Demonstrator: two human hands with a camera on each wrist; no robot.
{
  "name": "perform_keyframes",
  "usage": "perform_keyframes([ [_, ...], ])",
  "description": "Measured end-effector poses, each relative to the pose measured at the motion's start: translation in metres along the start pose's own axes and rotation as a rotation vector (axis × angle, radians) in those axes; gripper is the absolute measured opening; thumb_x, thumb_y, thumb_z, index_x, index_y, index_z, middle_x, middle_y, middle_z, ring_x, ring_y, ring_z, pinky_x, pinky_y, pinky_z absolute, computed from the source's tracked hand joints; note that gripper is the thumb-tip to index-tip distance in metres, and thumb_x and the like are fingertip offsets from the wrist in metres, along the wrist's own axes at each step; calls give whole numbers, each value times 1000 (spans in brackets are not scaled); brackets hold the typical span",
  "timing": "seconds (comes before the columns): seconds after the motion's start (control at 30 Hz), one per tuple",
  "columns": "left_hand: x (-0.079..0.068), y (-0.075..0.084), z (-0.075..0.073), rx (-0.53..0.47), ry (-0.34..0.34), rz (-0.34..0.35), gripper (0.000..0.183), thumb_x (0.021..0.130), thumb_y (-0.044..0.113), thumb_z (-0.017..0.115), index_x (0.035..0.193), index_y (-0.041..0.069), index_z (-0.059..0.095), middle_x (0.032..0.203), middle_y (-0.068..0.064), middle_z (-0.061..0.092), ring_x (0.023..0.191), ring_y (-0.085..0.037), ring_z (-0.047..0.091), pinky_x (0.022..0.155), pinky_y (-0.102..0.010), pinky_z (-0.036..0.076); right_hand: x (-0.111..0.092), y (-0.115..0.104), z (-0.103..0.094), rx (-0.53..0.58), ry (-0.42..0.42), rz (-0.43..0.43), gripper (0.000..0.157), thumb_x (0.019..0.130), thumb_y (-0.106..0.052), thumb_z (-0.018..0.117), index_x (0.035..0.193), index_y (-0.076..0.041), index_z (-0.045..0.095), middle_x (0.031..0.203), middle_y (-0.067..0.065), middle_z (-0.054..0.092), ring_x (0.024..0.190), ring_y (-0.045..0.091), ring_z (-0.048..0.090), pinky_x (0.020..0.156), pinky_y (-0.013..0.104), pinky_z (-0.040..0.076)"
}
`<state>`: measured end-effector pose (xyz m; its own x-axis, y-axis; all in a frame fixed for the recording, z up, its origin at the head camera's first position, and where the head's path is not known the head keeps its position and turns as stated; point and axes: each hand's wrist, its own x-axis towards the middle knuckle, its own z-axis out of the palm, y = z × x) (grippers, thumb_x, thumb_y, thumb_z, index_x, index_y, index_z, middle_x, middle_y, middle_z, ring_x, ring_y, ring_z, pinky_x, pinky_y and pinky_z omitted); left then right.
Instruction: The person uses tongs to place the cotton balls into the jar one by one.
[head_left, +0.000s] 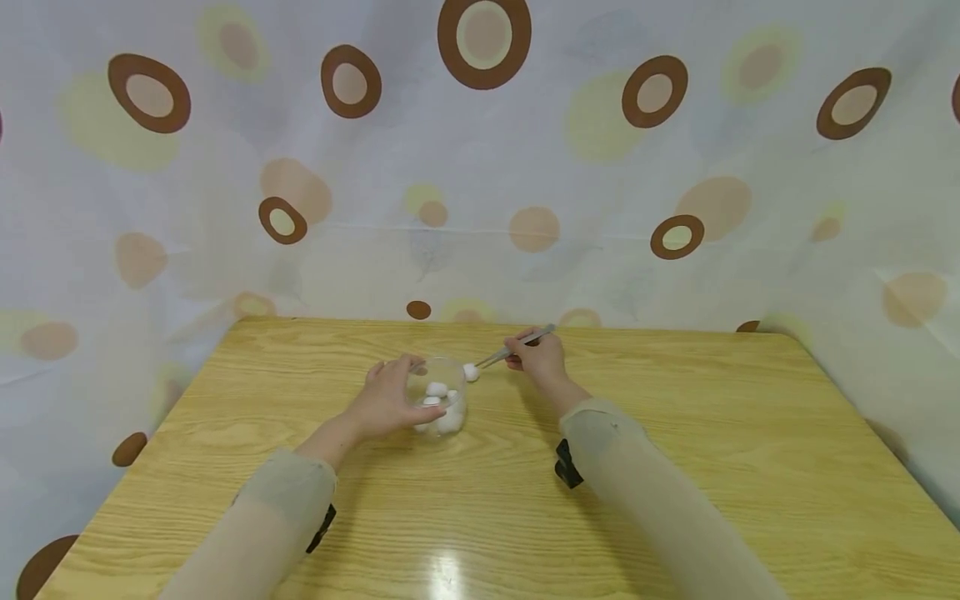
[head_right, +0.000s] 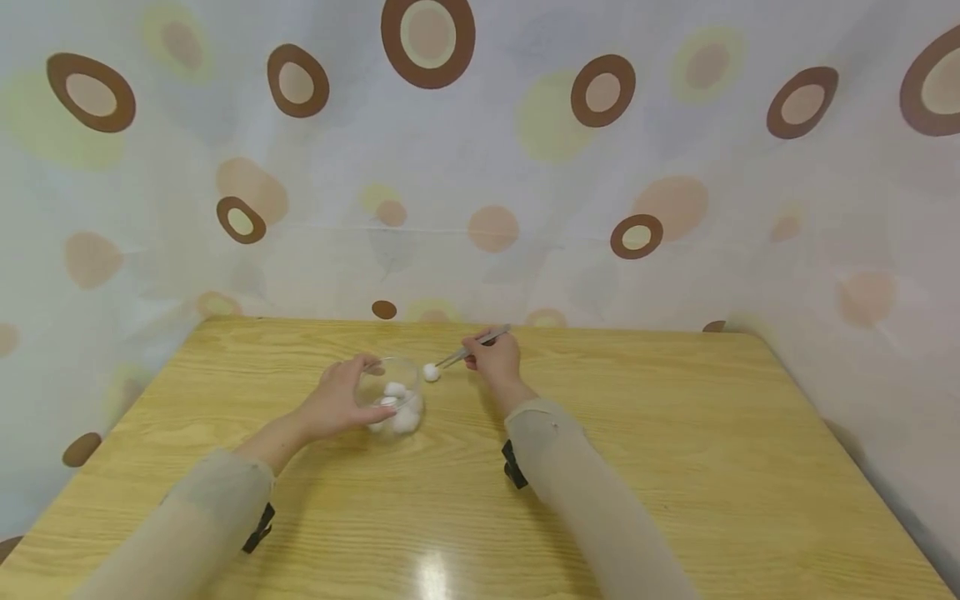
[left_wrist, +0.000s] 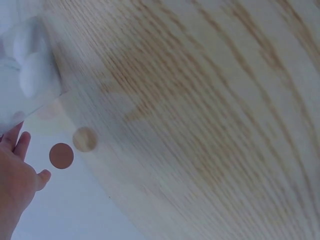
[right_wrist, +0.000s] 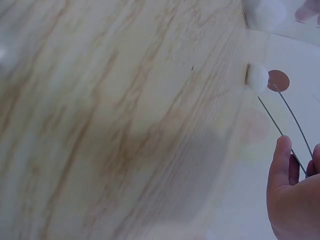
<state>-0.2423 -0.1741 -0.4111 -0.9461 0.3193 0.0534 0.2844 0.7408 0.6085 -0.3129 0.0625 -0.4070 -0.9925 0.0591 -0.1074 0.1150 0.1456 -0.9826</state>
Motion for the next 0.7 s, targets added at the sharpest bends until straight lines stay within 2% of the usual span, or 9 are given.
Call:
perform_keyframes([
  [0.2,-1,0,-1,-4,-4,-9,80,77,47,69,137,6,34,132,-12,53,126,-31,45,114,-55,4,-1,-1,8,-63,4,-5,14,89,-12,62,93,0,57,83,11,65,69,17,67,72,31,57],
  [0.3,-2,0,-1,-1,0,-12,80,77,47,69,136,6,34,132,-11,53,127,-31,45,115,-55,5,1,0,12,-79,11,3,13,88,-12,62,92,0,58,84,12,65,75,23,68,72,31,57],
  [0.43,-2,1,-1,10,13,-7,79,77,46,70,135,5,35,131,-11,53,126,-31,46,114,-55,7,3,0,17,-100,11,10,12,88,-11,63,92,0,59,85,12,66,73,22,68,71,31,57],
  [0.53,-2,0,-1,8,15,-9,79,77,46,70,135,6,35,131,-11,53,126,-30,46,114,-55,8,4,0,20,-97,12,18,12,87,-10,63,93,0,59,85,14,66,66,15,66,72,33,57],
  [0.7,0,-3,0,7,7,-13,80,76,48,70,136,7,35,132,-11,53,126,-29,46,115,-54,7,6,2,23,-24,31,62,13,87,-8,63,96,1,61,79,9,64,58,9,64,65,27,57],
])
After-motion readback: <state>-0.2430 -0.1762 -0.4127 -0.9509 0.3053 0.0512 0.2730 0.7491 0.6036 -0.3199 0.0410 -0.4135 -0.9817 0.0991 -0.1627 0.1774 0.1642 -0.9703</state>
